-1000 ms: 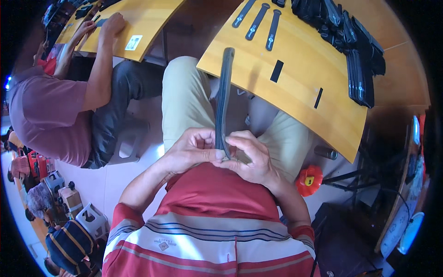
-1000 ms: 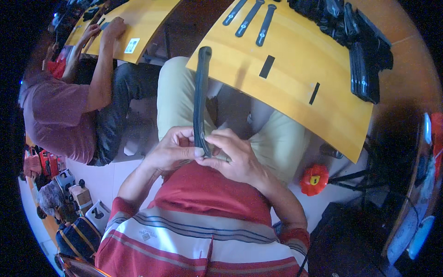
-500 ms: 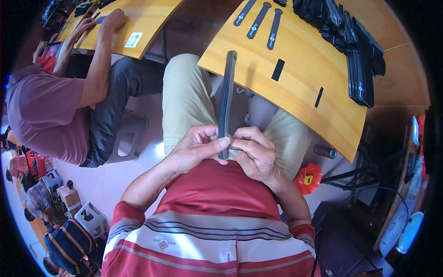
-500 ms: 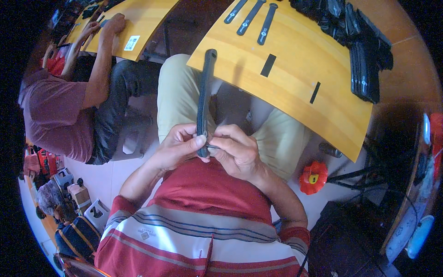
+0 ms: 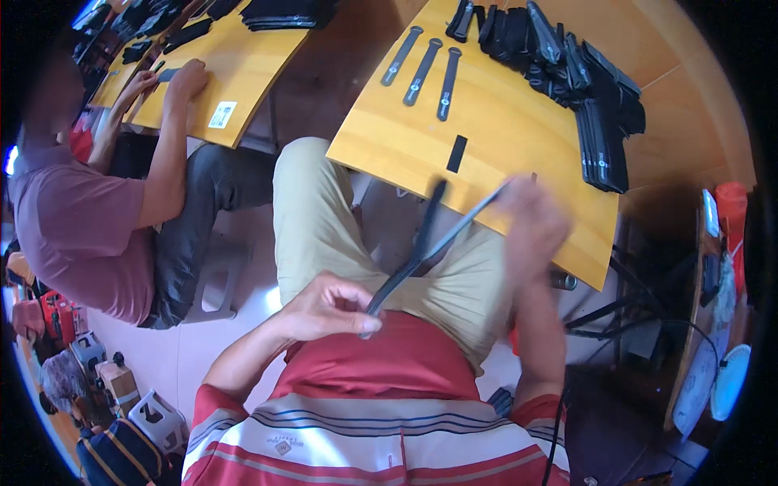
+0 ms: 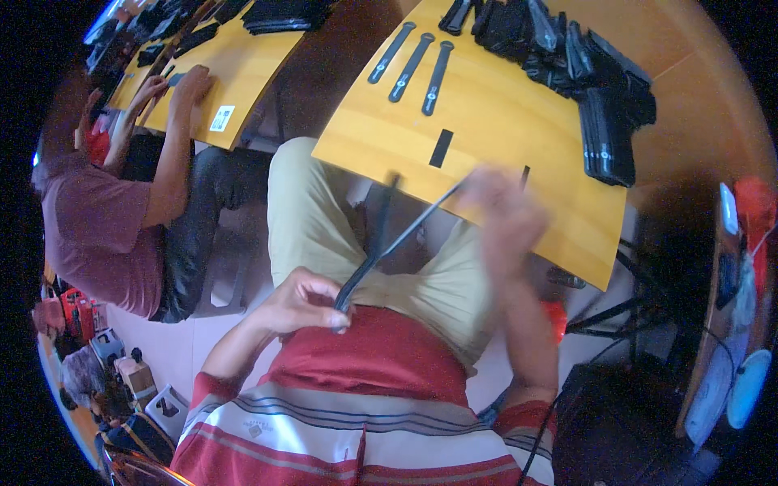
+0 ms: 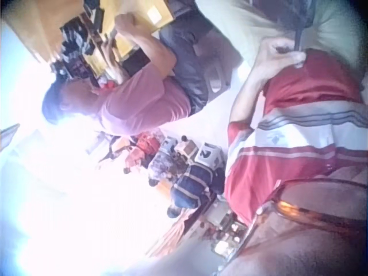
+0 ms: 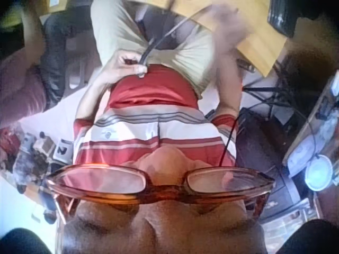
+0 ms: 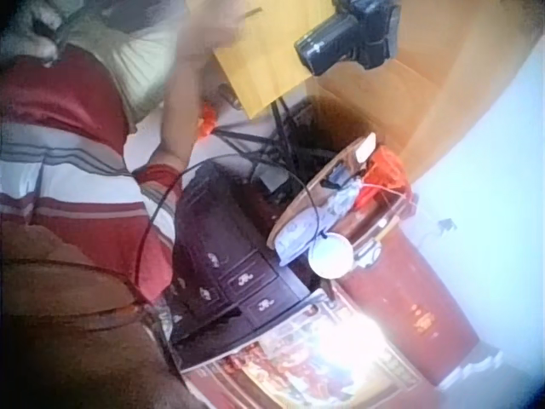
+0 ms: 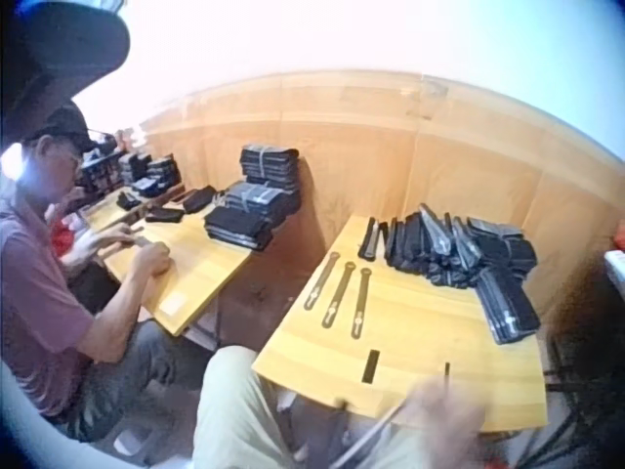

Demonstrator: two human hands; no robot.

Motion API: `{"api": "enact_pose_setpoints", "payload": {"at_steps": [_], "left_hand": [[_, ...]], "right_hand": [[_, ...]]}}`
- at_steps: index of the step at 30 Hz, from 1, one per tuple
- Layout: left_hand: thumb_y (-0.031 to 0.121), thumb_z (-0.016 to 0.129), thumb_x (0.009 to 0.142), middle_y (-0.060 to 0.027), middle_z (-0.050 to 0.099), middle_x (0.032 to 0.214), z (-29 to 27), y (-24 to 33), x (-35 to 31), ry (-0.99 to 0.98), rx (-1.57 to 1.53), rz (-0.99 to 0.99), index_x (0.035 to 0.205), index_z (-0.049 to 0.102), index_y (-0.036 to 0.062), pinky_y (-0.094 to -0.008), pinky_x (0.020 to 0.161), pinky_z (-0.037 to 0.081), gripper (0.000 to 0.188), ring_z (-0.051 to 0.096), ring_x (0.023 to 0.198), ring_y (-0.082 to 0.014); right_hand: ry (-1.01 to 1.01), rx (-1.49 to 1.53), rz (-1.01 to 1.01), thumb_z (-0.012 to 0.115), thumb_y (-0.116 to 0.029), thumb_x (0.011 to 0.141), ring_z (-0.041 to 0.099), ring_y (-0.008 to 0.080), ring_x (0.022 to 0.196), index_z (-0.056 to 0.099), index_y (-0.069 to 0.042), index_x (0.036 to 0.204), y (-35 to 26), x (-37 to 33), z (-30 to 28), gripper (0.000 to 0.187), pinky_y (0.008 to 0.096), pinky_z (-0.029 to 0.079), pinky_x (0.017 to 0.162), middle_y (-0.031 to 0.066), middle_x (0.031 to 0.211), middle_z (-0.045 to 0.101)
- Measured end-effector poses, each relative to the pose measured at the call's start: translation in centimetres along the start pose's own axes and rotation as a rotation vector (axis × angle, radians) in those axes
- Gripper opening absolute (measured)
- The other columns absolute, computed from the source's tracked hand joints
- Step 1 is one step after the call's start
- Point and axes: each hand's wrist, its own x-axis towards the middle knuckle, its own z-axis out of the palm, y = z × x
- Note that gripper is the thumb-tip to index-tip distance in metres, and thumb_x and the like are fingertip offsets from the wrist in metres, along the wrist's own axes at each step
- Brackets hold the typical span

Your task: The person is aligning small black textile straps and inserting them into a black textile pouch or sleeve.

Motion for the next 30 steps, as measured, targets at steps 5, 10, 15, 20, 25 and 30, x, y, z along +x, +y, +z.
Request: {"api": "enact_pose_setpoints", "payload": {"at_steps": [5, 10, 15, 20, 25, 30], "left_hand": [[0.007, 0.081, 0.087, -0.0034, 0.073, 0.085, -1.9, -1.1, -1.5, -0.064, 0.211, -0.037, 0.097, 0.075, -0.0021, -0.0251, 0.073, 0.053, 0.015, 0.065, 0.078, -0.009], [0.005, 0.08, 0.086, -0.0075, 0.074, 0.089, -2.8, -3.1, -2.0, 0.059, -0.066, -0.048, 0.101, 0.074, -0.0039, -0.0268, 0.075, 0.056, 0.018, 0.068, 0.079, -0.0125], [0.004, 0.08, 0.086, -0.0084, 0.073, 0.087, -2.6, -2.9, -1.2, 0.071, -0.14, -0.03, 0.103, 0.073, -0.0035, -0.0275, 0.075, 0.057, 0.02, 0.069, 0.079, -0.0137], [0.002, 0.079, 0.086, -0.0086, 0.073, 0.088, -2.6, -2.9, -0.9, 0.095, -0.199, -0.047, 0.104, 0.073, -0.0038, -0.0273, 0.074, 0.057, 0.02, 0.069, 0.079, -0.0139], [0.002, 0.078, 0.086, -0.009, 0.073, 0.088, -2.4, -2.9, -0.3, 0.093, -0.24, -0.043, 0.105, 0.073, -0.0042, -0.0272, 0.074, 0.057, 0.02, 0.069, 0.079, -0.0139], [0.002, 0.078, 0.087, -0.0095, 0.073, 0.088, -2.7, -3.3, -0.1, 0.087, -0.233, -0.018, 0.106, 0.073, -0.0047, -0.0271, 0.075, 0.057, 0.021, 0.069, 0.079, -0.0141]], "right_hand": [[0.642, 0.582, -0.068, 0.065, -0.006, 0.098, 0.063, 0.0143, 0.075, 0.065, 0.004, 0.099, 3.1, 16.8, -9.7, 0.011, 0.0365, 0.064, 0.073, 0.0068, 0.079, 0.062], [0.403, 0.265, -0.223, 0.068, -0.008, 0.097, 0.068, 0.0162, 0.075, 0.067, 0.007, 0.11, 4.1, 16.0, -9.0, 0.02, 0.0335, 0.064, 0.074, 0.0121, 0.086, 0.07], [0.299, 0.176, -0.188, 0.069, -0.006, 0.096, 0.068, 0.0116, 0.075, 0.069, 0.005, 0.111, 4.6, 13.7, -5.8, 0.018, 0.0245, 0.057, 0.07, 0.0076, 0.085, 0.071], [0.306, -0.036, -0.249, 0.071, -0.005, 0.093, 0.069, 0.0138, 0.076, 0.07, 0.004, 0.11, 4.9, 13.0, -4.4, 0.018, 0.0271, 0.055, 0.07, 0.0089, 0.088, 0.072], [0.138, -0.476, -0.622, 0.073, -0.003, 0.085, 0.071, 0.0277, 0.088, 0.071, -0.001, 0.102, 5.9, 11.2, -2.7, 0.017, 0.036, 0.056, 0.076, 0.0149, 0.097, 0.072], [-0.086, -0.462, -0.612, 0.073, -0.002, 0.083, 0.07, 0.0293, 0.089, 0.072, -0.002, 0.096, 6.9, 8.5, -0.5, 0.013, 0.0361, 0.057, 0.078, 0.0133, 0.097, 0.072]]}}
